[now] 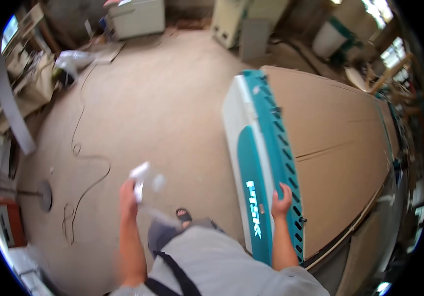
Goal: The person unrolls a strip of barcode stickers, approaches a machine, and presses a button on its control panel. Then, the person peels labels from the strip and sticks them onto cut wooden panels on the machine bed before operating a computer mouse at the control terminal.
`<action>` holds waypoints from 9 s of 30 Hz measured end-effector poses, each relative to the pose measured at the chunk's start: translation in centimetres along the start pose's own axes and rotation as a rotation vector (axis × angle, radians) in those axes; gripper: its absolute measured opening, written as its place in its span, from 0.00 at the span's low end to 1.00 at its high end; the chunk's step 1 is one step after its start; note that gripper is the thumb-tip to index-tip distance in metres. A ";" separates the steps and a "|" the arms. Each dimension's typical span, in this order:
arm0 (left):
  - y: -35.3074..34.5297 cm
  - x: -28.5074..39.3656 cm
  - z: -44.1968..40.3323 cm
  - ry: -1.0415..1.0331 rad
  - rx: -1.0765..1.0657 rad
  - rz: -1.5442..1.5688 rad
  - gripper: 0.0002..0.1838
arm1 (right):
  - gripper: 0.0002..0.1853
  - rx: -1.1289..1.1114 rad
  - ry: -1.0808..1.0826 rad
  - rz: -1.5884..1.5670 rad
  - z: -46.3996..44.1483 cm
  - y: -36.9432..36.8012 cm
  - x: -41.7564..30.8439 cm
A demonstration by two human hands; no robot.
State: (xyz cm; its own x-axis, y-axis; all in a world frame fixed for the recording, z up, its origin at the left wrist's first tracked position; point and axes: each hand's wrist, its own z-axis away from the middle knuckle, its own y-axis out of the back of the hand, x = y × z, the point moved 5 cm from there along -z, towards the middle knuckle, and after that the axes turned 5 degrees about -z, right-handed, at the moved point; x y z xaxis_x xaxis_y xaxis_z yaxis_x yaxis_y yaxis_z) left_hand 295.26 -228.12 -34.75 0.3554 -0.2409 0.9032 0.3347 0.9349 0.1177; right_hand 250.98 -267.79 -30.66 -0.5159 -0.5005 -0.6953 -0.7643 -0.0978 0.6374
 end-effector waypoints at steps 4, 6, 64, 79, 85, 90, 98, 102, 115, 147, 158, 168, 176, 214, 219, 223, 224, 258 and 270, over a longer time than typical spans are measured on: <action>-3.9 7.8 -13.7 0.003 -0.143 0.215 0.16 | 0.26 -0.448 -0.023 -0.645 -9.0 -24.4 -18.3; -6.0 12.9 -20.2 0.012 -0.220 0.251 0.16 | 0.29 -0.766 -0.022 -0.958 -12.3 -35.4 -27.1; -87.8 95.1 -164.5 -0.241 -0.614 0.279 0.10 | 0.25 0.564 -0.148 0.144 -170.8 -93.0 -18.2; -101.8 101.3 -170.7 -0.208 -0.739 0.128 0.09 | 0.22 0.618 -0.274 0.472 -179.1 -94.9 -12.5; -103.3 101.7 -173.0 -0.190 -0.794 0.051 0.09 | 0.21 0.662 -0.309 0.495 -179.1 -95.0 -13.1; -103.6 101.8 -174.0 -0.169 -0.798 0.033 0.09 | 0.21 0.673 -0.325 0.506 -179.2 -95.2 -12.8; -103.7 102.3 -175.2 -0.172 -0.804 0.016 0.10 | 0.21 0.700 -0.316 0.509 -179.2 -95.2 -12.9; -103.8 102.1 -175.6 -0.148 -0.804 0.020 0.10 | 0.21 0.700 -0.332 0.509 -179.3 -95.2 -13.0; -104.5 102.2 -176.3 -0.205 -0.853 -0.005 0.10 | 0.20 0.697 -0.364 0.522 -179.3 -95.2 -12.9; -104.3 101.4 -177.1 -0.182 -0.836 -0.053 0.03 | 0.20 0.726 -0.360 0.547 -179.1 -95.3 -13.2; -101.6 102.4 -178.5 -0.221 -0.881 0.087 0.04 | 0.25 0.736 -0.312 0.515 -178.3 -95.0 -14.6; -99.2 97.3 -179.8 -0.137 -1.018 -0.044 0.05 | 0.19 0.797 -0.379 0.223 -166.7 -106.9 -27.4; -99.5 90.6 -168.0 0.074 -1.381 -0.282 0.07 | 0.34 0.086 -0.486 -0.377 -156.0 -122.2 -33.3; -72.9 50.8 -73.9 -0.419 -2.461 -0.587 0.18 | 0.15 1.130 -1.484 -0.665 -67.6 -92.5 -43.8; -68.7 45.5 -59.1 -0.222 -2.620 -0.627 0.13 | 0.19 1.254 -1.549 -0.716 -58.3 -87.3 -44.3; -64.0 42.8 -47.6 -0.356 -2.694 -0.643 0.13 | 0.15 1.366 -1.490 -0.789 -52.6 -80.7 -47.3; -62.9 42.7 -45.3 -0.345 -2.692 -0.624 0.13 | 0.14 1.457 -1.399 -0.819 -51.9 -79.5 -47.9; -23.1 -8.5 40.7 0.066 -3.342 -1.535 0.22 | 0.18 1.639 -1.240 -0.460 30.5 -11.2 -33.2; -29.6 -24.9 70.1 0.333 -2.901 -1.197 0.17 | 0.15 1.750 -1.298 -0.729 55.0 2.5 -19.8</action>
State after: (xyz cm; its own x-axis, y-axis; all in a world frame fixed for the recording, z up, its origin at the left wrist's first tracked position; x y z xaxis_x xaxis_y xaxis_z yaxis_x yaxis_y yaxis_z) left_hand 215.31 -231.52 -31.72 -0.4277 -0.1603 0.8896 -0.3398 -0.8834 -0.3226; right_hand 237.96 -210.81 -33.59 0.5656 -0.0404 -0.8237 0.0136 0.9991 -0.0396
